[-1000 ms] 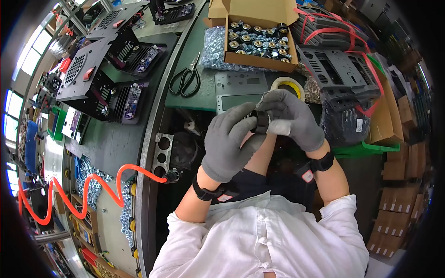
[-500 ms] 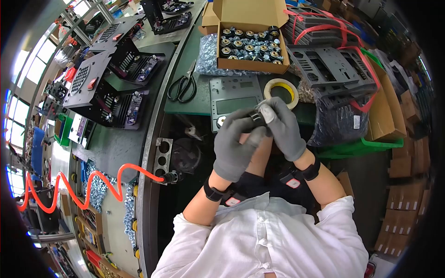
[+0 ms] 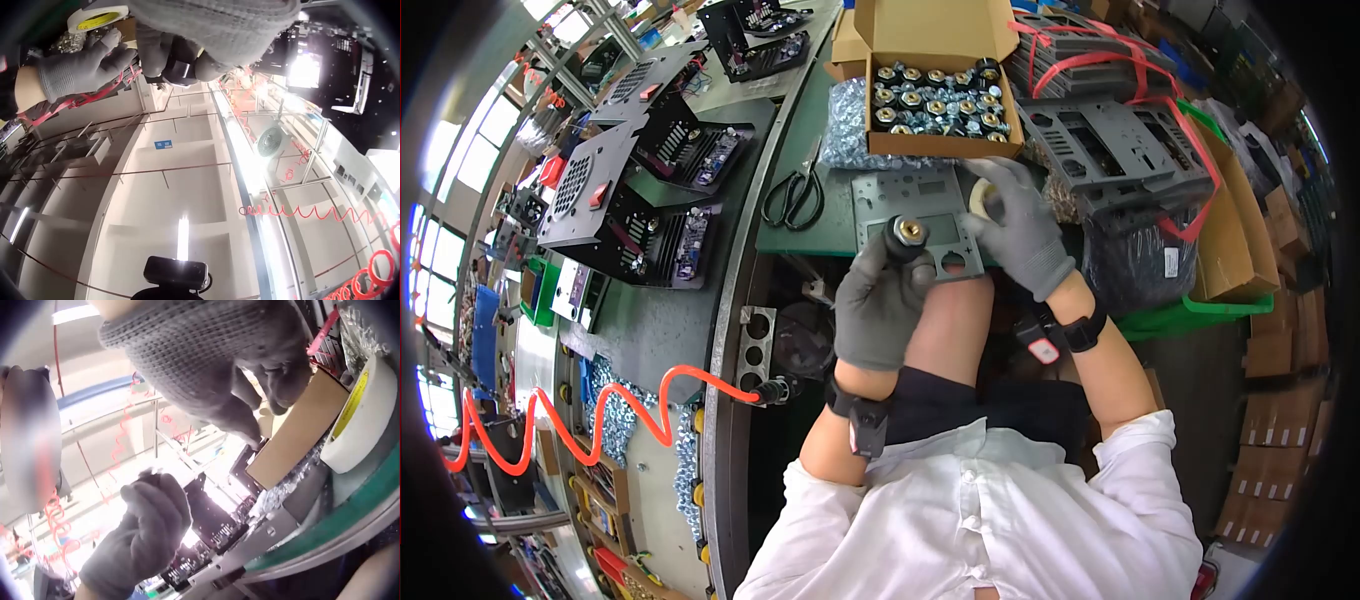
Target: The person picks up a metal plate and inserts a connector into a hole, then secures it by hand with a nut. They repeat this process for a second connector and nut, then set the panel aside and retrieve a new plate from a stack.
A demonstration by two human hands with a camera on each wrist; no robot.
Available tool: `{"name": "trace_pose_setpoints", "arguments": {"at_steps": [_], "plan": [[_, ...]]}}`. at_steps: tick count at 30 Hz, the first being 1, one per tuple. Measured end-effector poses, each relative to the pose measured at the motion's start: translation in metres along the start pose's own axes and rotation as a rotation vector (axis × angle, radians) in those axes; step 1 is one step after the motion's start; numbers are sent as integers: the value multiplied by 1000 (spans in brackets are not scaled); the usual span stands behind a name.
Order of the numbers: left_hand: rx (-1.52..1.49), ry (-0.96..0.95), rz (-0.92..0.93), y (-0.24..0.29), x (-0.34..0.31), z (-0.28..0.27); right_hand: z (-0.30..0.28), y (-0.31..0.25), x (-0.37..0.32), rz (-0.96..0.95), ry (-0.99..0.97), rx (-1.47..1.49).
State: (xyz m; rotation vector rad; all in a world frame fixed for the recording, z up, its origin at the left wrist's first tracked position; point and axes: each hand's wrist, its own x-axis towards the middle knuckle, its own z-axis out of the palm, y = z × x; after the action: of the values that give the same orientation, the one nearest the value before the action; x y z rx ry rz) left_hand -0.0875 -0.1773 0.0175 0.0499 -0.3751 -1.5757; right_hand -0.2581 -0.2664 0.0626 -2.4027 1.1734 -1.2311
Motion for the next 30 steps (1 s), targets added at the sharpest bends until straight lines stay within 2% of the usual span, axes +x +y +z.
{"name": "trace_pose_setpoints", "arguments": {"at_steps": [2,3,5,7,8,9,11,12,13,14,15,17,19,21,22,25,26,28,29,30], "plan": [[5,11,14,6,4,1,0,0,-1,52,31,86],[213,-1,77,1,5,-2,-3,-10,-3,120,45,176],[421,2,126,-5,0,2,-3,-33,-3,70,30,285],[-16,134,-72,-4,-1,18,0,-38,0,-55,-89,354],[-17,42,-43,-5,2,0,-2,-30,3,6,-100,283],[-19,35,-32,-2,2,-1,3,-9,5,-74,-4,148],[-23,37,-6,4,0,-4,-3,6,-4,233,-93,301],[38,107,-6,2,1,-1,-4,-7,-4,237,-107,300],[30,123,-9,-2,-2,-2,-5,-27,-4,165,-127,360],[-45,93,-50,-6,-2,-3,-7,-38,-2,86,-137,418],[-118,54,-92,-6,1,-3,-5,-32,-1,86,-132,414],[-107,49,-87,-2,0,-5,2,-12,-3,115,-107,306],[-79,45,-55,4,0,-8,2,-5,-5,174,-90,409],[-66,115,-74,1,-6,-2,-8,-32,-6,150,-192,399],[-71,112,-101,-1,-6,-1,-9,-40,-7,145,-271,479],[-73,90,-141,-3,-9,-6,-4,-38,-14,188,-310,640],[-78,77,-137,-4,-12,-9,-3,-40,-15,264,-306,744],[-94,83,-121,-5,-21,-11,-9,-50,-17,287,-391,648],[-71,167,-126,-5,-23,-3,-12,-52,-17,305,-447,546],[-48,253,-134,-5,-25,2,-10,-51,-20,154,-415,431]]}}
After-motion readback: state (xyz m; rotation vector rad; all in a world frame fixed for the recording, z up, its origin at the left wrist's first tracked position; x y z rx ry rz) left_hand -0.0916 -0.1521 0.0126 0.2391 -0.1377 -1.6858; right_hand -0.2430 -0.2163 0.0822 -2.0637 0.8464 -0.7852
